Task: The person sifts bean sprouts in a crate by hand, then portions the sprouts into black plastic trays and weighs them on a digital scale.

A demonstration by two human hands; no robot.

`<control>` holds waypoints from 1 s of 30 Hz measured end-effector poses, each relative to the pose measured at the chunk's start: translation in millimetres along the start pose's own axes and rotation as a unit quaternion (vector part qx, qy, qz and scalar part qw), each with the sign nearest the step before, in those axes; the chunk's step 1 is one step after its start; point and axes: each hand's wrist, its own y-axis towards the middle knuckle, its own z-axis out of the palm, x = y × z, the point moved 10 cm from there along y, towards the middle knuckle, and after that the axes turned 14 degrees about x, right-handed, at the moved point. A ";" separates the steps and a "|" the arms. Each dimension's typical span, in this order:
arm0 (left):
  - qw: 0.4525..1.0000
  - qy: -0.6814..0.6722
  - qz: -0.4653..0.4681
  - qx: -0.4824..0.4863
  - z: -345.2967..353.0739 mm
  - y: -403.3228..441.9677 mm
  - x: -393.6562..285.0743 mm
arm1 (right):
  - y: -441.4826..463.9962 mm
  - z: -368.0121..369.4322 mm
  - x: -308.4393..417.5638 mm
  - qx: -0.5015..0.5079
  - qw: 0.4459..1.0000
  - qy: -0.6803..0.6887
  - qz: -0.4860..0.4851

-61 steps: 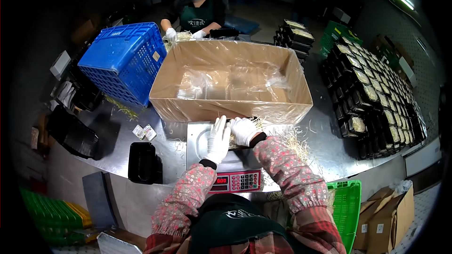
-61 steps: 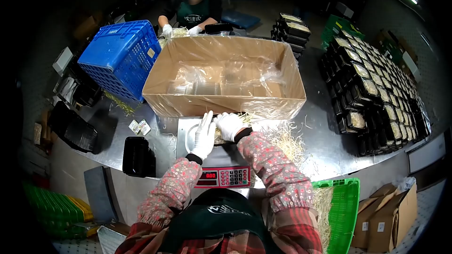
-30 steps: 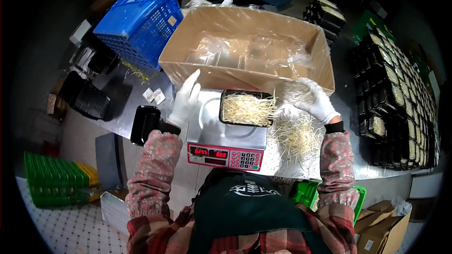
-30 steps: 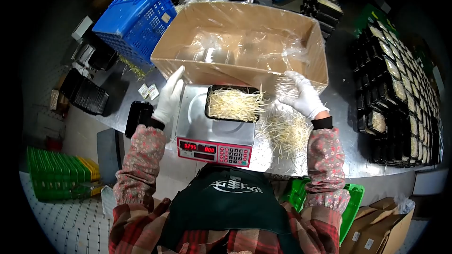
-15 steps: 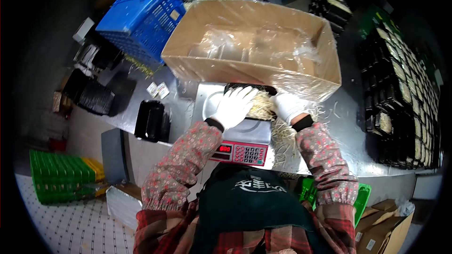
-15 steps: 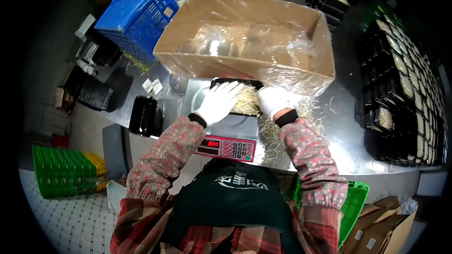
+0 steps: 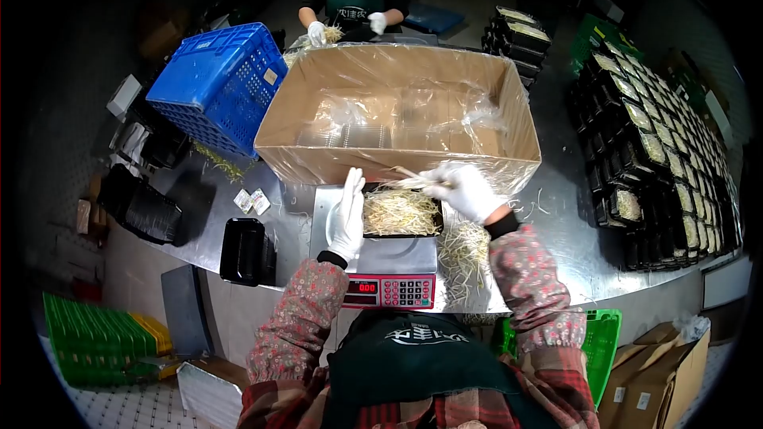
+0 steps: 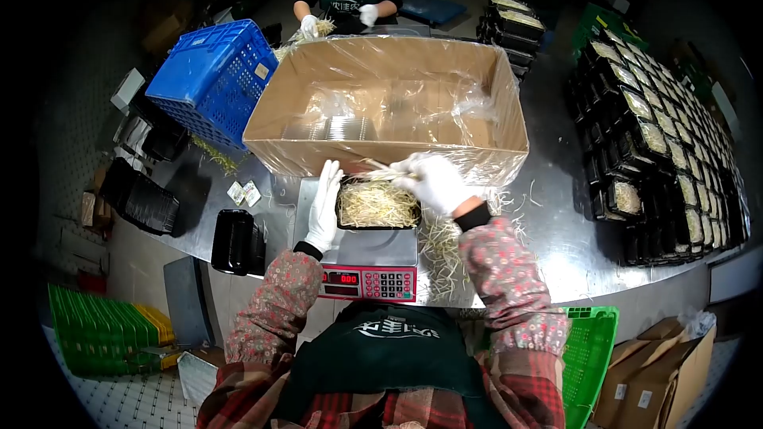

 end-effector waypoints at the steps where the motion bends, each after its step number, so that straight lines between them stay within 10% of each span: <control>1: 0.999 0.034 -0.005 -0.015 -2.0 -2.8 -1.7 | 11.6 21.8 6.9 0.014 0.994 -0.095 -0.045; 8: 0.797 0.570 -0.013 0.197 65.3 -4.4 5.8 | 25.2 83.7 -47.7 0.088 0.983 -0.150 0.050; 16: 0.854 0.488 -0.021 0.181 48.4 2.4 -27.6 | -71.6 -13.5 -107.0 -0.026 0.978 0.039 0.204; 18: 0.890 0.435 0.031 0.134 29.6 6.7 -42.5 | -89.7 -2.7 -132.0 0.050 0.942 -0.181 0.278; 20: 0.890 0.436 0.055 0.124 29.8 10.4 -49.0 | -90.9 12.9 -143.5 0.101 0.908 -0.298 0.277; 24: 0.854 0.473 0.093 0.197 81.8 20.1 -43.7 | -41.2 19.2 -31.5 -0.116 0.992 -0.050 0.028; 27: 0.741 0.613 0.097 0.257 104.5 21.3 24.7 | 5.1 90.2 -49.7 -0.036 0.991 -0.038 0.121; 28: 0.891 0.354 -0.033 0.284 89.9 29.2 82.6 | 13.9 110.6 -62.0 -0.003 0.987 -0.025 0.160; 30: 0.800 0.544 0.053 0.246 97.0 28.9 6.7 | 22.2 126.8 -66.1 -0.014 0.981 -0.070 0.180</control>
